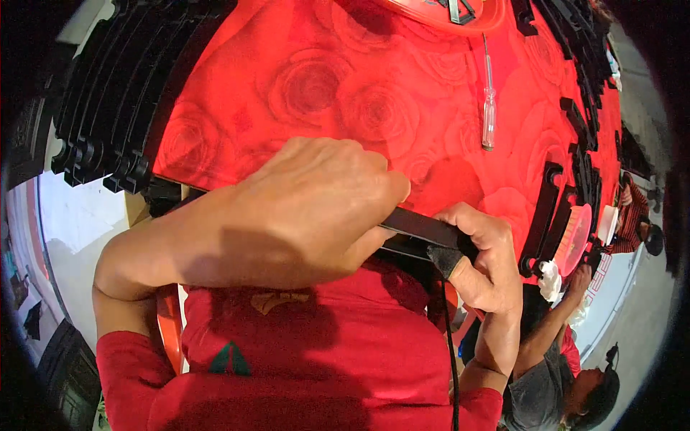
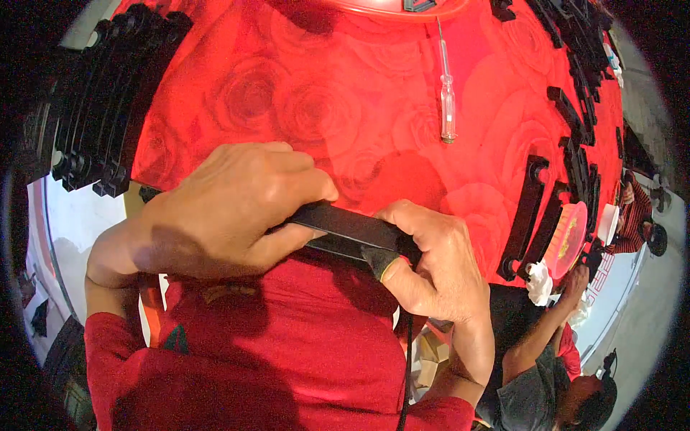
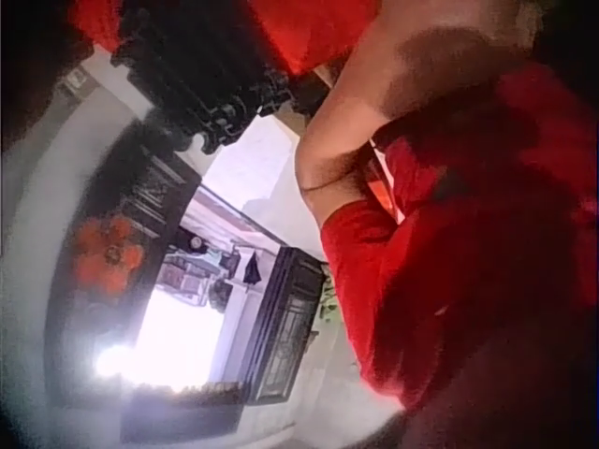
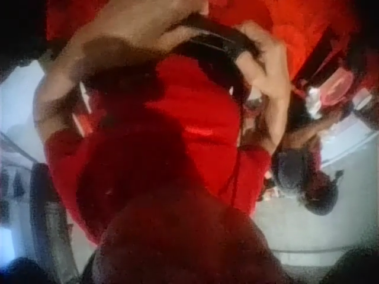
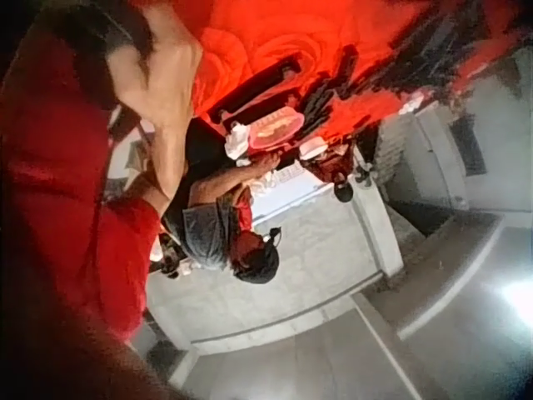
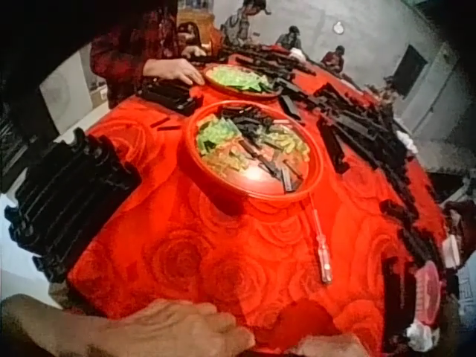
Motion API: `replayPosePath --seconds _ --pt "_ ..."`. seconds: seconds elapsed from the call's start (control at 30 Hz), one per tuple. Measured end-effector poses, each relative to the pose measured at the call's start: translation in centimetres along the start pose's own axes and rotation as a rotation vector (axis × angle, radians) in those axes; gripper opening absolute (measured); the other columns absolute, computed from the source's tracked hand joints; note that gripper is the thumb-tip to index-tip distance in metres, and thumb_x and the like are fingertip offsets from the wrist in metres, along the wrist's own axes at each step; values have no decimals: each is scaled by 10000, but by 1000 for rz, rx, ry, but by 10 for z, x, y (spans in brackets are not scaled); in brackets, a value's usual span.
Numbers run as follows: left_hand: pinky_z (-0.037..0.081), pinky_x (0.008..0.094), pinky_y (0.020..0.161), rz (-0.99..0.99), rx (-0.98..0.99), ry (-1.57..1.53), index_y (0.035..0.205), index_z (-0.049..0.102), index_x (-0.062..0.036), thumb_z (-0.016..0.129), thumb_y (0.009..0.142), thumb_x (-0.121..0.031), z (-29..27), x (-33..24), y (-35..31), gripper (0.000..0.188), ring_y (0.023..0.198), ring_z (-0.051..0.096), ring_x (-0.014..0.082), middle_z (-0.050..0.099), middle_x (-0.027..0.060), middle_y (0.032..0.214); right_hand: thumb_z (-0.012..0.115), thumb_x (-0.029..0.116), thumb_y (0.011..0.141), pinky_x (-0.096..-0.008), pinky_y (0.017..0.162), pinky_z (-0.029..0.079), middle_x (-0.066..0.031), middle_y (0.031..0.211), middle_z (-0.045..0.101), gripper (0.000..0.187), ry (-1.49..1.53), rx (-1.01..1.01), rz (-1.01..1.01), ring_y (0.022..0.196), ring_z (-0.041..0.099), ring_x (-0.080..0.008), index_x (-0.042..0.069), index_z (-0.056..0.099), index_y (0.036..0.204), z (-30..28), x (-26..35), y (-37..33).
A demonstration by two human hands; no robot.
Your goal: The person assembles a black plastic component by taking small plastic pieces from a tray and fitting them into the component by hand.
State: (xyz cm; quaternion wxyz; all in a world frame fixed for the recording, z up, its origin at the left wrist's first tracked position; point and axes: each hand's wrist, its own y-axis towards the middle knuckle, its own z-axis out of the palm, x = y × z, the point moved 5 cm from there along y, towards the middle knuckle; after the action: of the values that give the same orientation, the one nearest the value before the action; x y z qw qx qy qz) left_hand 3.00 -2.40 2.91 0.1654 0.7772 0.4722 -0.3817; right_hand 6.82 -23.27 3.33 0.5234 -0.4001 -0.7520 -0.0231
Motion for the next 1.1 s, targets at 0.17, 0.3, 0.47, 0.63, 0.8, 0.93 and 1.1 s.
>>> replayPosePath --seconds 0.17,0.3,0.47,0.63,0.8,0.93,1.1 --pt "514 520 768 -50 113 -116 1000 663 -19 728 833 -147 11 0 7 220 888 657 419 651 180 879 637 213 760 -372 572 461 -118 688 579 280 -6 -46 13 598 594 -236 4 695 938 0 -3 -9" --pt "516 523 760 -28 81 -118 984 661 -17 724 832 -132 12 -4 8 201 882 661 425 652 185 874 638 242 744 -297 575 455 -71 684 606 340 -61 -74 -35 612 609 -149 -31 698 937 1 -1 -10" --pt "516 531 747 -66 170 -120 965 657 -23 723 832 -128 16 -8 12 182 877 662 428 658 182 874 633 254 742 -303 565 444 -65 674 589 342 -93 -90 -42 593 586 -150 -33 690 919 1 -5 -13" --pt "524 526 741 -19 92 -24 926 647 -32 744 867 -216 22 -14 20 217 863 667 417 662 178 872 668 279 765 -335 556 449 -85 656 572 299 -95 -80 26 580 581 -191 -3 668 866 -6 -7 -12" --pt "525 520 731 29 149 53 936 641 -27 718 937 -344 -10 -14 13 327 866 669 416 664 175 863 692 304 800 -353 554 455 -99 653 571 290 -71 -120 28 585 602 -198 18 657 829 -17 -15 -20" --pt "502 530 713 -47 280 -97 1003 631 4 679 974 -347 -7 5 5 355 825 644 458 639 213 854 691 292 794 -385 560 464 -137 660 570 283 -40 -117 42 579 617 -277 16 661 850 -19 -5 -17" --pt "494 515 699 -36 210 -322 984 602 -1 678 973 -261 6 6 2 272 814 638 462 623 215 845 684 281 800 -490 591 478 -214 673 563 290 -245 130 -25 639 610 -452 15 638 908 -14 6 -2"
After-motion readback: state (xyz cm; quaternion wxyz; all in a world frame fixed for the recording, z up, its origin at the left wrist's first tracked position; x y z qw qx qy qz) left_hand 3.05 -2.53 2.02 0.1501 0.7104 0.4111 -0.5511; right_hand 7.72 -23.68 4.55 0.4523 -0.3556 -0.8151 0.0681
